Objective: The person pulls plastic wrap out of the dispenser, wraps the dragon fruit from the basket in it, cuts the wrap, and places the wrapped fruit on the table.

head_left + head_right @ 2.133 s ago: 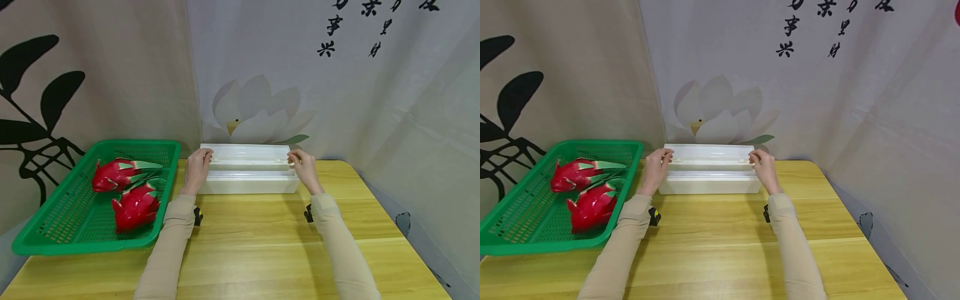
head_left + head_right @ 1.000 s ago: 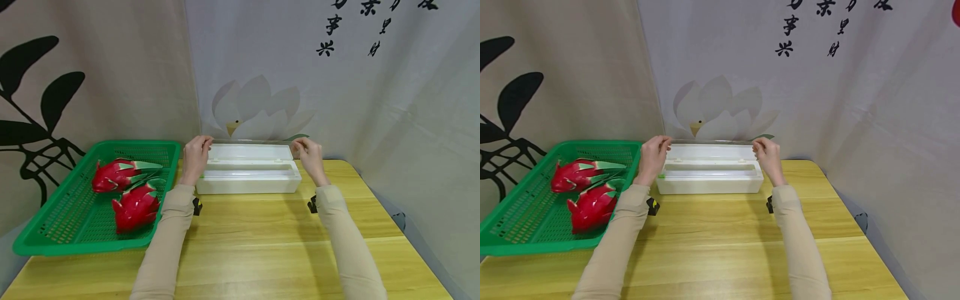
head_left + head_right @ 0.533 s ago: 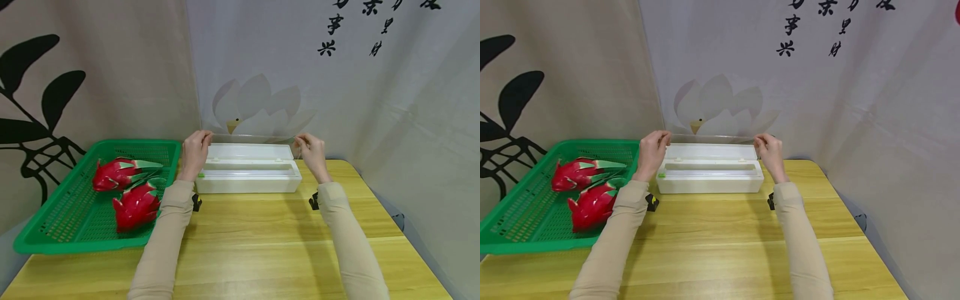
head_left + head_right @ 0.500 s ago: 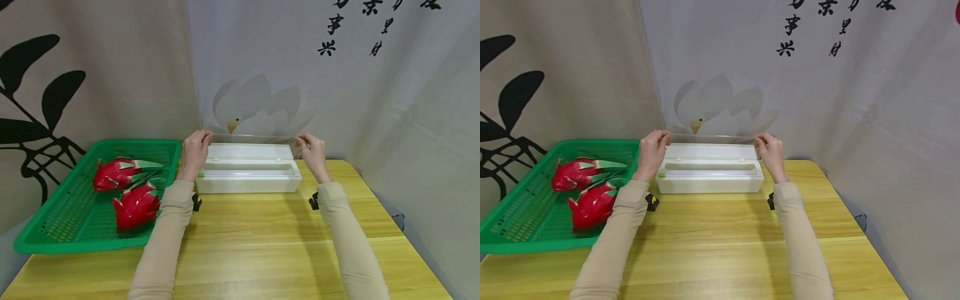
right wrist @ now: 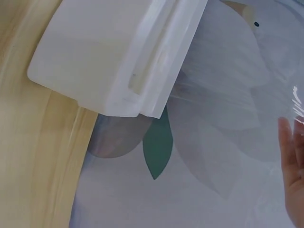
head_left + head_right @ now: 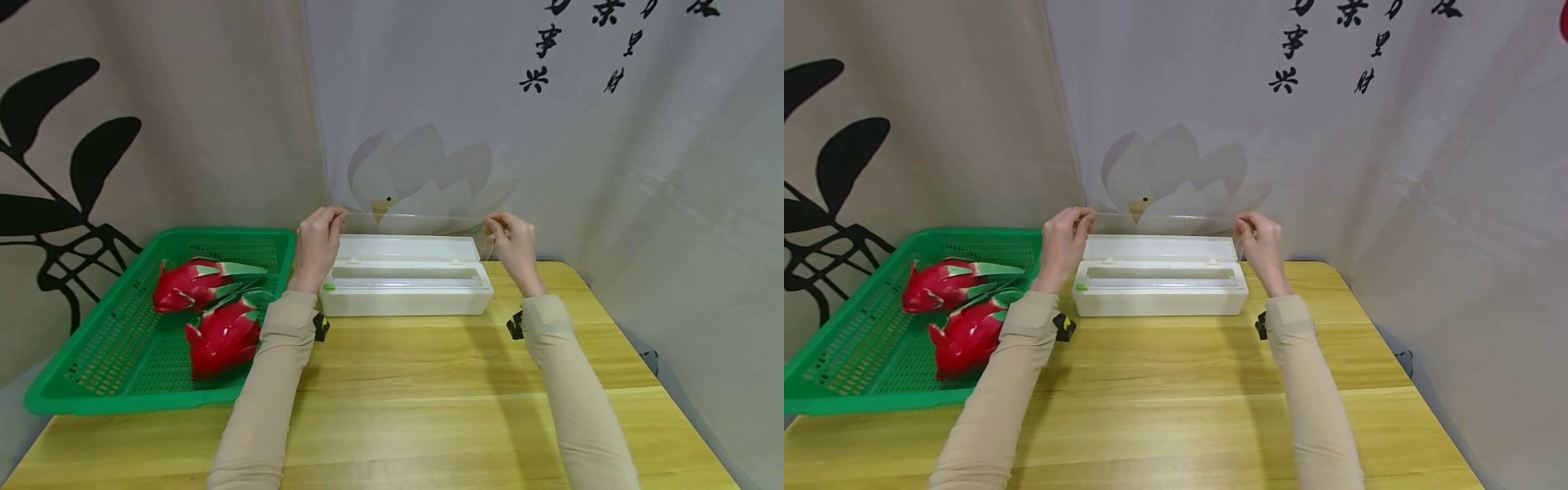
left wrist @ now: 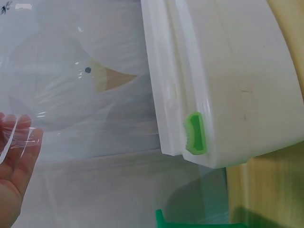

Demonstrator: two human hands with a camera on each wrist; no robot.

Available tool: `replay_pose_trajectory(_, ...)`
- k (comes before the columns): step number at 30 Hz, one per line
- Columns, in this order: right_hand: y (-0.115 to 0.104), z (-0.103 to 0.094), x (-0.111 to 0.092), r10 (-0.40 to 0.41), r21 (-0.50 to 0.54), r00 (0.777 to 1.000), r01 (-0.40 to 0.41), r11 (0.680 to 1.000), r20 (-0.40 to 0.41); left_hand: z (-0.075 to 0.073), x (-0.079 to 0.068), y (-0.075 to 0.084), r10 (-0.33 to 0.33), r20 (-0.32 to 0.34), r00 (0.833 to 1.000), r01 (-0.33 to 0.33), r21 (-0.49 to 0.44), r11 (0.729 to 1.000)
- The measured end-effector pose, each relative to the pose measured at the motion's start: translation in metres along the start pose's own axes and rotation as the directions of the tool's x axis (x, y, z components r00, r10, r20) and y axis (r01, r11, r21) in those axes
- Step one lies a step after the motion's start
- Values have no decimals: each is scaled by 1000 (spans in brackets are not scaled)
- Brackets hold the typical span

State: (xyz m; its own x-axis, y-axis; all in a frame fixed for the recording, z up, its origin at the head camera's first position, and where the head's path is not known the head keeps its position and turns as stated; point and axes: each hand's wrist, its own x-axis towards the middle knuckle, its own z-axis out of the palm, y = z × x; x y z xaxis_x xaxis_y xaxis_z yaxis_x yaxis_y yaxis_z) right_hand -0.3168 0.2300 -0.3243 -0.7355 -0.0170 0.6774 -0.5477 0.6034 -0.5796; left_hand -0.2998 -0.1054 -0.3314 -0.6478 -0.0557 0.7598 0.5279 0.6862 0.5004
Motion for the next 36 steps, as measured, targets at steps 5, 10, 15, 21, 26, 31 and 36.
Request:
replay_pose_trajectory(5,-5,-2,4,-31,-2,999,31,1000,-20,-3,4,3,15,-8,1000,-16,-6,1000)
replay_pose_trajectory(10,-10,-6,7,-52,10,998,52,999,-28,-6,7,7,25,-12,1000,-25,-16,1000)
replay_pose_trajectory(15,-14,-8,9,-57,28,998,58,998,-37,-8,10,10,38,-25,999,-38,-28,999)
replay_pose_trajectory(21,-17,-12,13,-76,31,995,78,996,-62,-12,14,15,42,-29,999,-43,-30,999)
replay_pose_trajectory(26,-30,-15,13,-70,33,994,73,997,-78,-15,17,19,61,-37,997,-63,-34,997)
replay_pose_trajectory(31,-54,-22,12,-68,74,995,74,995,-79,-17,20,21,83,-45,995,-85,-30,996)
replay_pose_trajectory(36,-64,-27,13,-82,71,993,88,994,-82,-20,23,25,94,-54,994,-96,-26,995)
